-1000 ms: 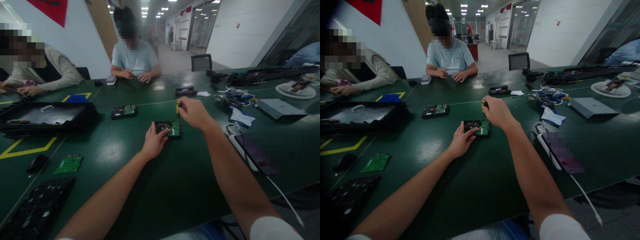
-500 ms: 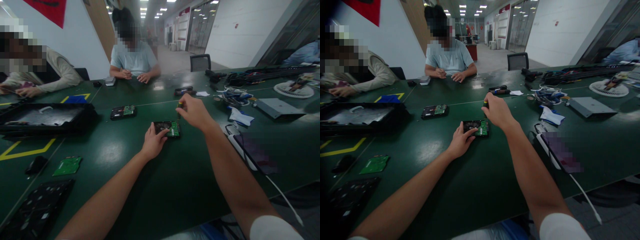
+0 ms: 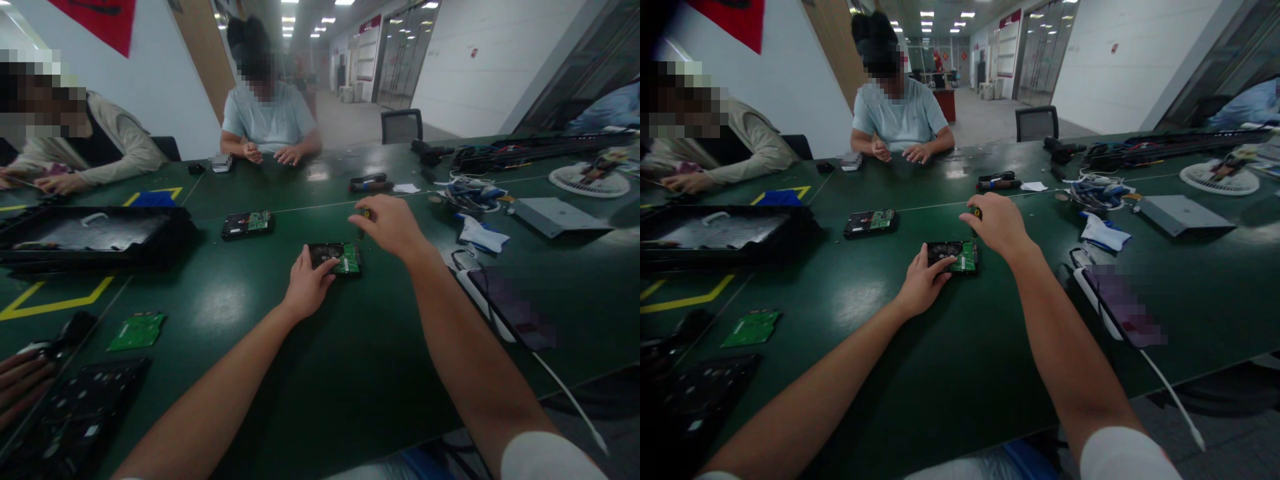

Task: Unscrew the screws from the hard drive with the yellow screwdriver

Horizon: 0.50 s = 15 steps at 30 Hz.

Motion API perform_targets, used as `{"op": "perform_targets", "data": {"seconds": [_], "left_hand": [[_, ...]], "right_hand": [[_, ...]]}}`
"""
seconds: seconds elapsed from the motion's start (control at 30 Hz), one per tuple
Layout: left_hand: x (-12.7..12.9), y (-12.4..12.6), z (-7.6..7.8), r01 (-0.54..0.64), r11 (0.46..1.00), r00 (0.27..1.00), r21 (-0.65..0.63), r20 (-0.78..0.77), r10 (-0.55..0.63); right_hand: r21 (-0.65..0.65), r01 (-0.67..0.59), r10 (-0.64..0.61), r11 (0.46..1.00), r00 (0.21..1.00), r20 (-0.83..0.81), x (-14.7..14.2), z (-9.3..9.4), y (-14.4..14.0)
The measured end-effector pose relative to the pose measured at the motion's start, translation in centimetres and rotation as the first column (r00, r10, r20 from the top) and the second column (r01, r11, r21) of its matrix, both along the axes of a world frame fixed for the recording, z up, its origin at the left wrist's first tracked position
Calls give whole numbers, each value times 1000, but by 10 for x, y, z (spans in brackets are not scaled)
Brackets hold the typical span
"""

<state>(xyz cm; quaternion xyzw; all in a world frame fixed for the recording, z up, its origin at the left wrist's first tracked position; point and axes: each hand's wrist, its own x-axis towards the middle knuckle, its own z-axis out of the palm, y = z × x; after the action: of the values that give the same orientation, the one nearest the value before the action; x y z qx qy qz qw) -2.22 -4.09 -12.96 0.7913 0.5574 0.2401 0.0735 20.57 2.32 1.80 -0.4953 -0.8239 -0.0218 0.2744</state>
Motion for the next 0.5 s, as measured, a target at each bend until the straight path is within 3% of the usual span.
{"op": "perform_targets", "data": {"seconds": [0.27,0.5], "left_hand": [[0,0,0,-2,1000,1000,-4,1,2],[1,0,2,-3,1000,1000,-17,1,3]], "right_hand": [[-64,-128,123,990,990,-71,0,-5,0],[-41,11,-11,999,1000,18,-5,-2,-1]]}}
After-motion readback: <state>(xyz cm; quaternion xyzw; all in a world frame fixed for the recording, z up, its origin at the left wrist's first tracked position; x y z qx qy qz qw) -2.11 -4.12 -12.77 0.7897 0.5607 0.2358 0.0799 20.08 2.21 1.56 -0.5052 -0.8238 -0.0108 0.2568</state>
